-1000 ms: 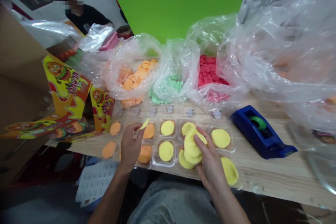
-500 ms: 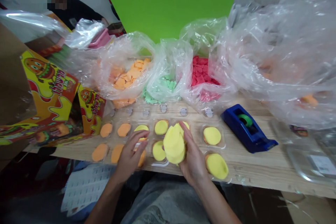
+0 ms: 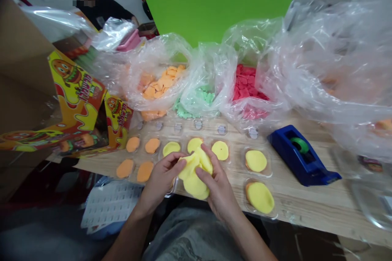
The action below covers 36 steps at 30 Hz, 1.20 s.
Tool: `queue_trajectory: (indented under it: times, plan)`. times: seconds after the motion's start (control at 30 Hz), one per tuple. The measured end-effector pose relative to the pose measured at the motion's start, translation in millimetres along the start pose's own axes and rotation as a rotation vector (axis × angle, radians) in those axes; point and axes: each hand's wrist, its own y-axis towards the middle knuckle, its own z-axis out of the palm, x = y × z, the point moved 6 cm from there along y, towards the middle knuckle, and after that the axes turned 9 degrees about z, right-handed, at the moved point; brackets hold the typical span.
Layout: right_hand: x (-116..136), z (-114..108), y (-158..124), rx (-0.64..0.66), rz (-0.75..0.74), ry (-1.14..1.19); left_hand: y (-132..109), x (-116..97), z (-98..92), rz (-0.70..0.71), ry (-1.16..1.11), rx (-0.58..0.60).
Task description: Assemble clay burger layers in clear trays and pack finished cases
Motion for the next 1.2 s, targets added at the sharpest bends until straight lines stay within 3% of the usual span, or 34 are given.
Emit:
queue_trajectory:
  times: [0.17,0.27,0.33,0.4,0.47,0.53,0.63,0.7,0.8,0.9,1.07,1.13,1.2]
  plan:
    - [-11,-1,8,-0.053,-0.015,-0.174,-2,2,-13.4,-0.025,-0.129,-0.099]
    - [-15,-6,13,-0.089,0.022,-0.195,-7,9,-43.4,0.004,-0.163,-0.304]
    - [-14,-10,15,-0.108,0.04,-0.181,-17,11,-69.8,0.133,0.091,-0.458]
    - [-10,-15,15,-0.136,0.045,-0.16,-31,11,-79.8,0.336,0.491,-0.434]
    - [-4,-20,16,-0.178,0.052,-0.152,-44,21,-70.7,0.542,0.833,-0.233]
    - [1,-25,15,-0.224,0.047,-0.151,-58,40,-59.8,0.662,1.027,-0.037]
    - [4,-28,15,-0.245,0.04,-0.135,-70,61,-54.4,0.701,1.144,0.102]
    - [2,-27,15,-0.225,0.064,-0.095,-73,63,-52.5,0.697,1.145,0.155]
    - [-5,-23,17,-0.18,0.1,0.012,-68,46,-49.8,0.664,1.017,0.066]
    - [-12,-11,19,-0.103,0.096,0.09,-53,19,-37.4,0.53,0.817,-0.043]
    - [-20,9,15,0.05,0.058,0.022,-30,-8,-2.8,0.326,0.658,0.023]
    - [-21,9,15,0.037,0.029,-0.002,-29,-10,-1.4,0.314,0.589,0.008]
    - [-23,4,16,-0.015,0.033,0.0,-27,-7,-12.6,0.291,0.504,-0.053]
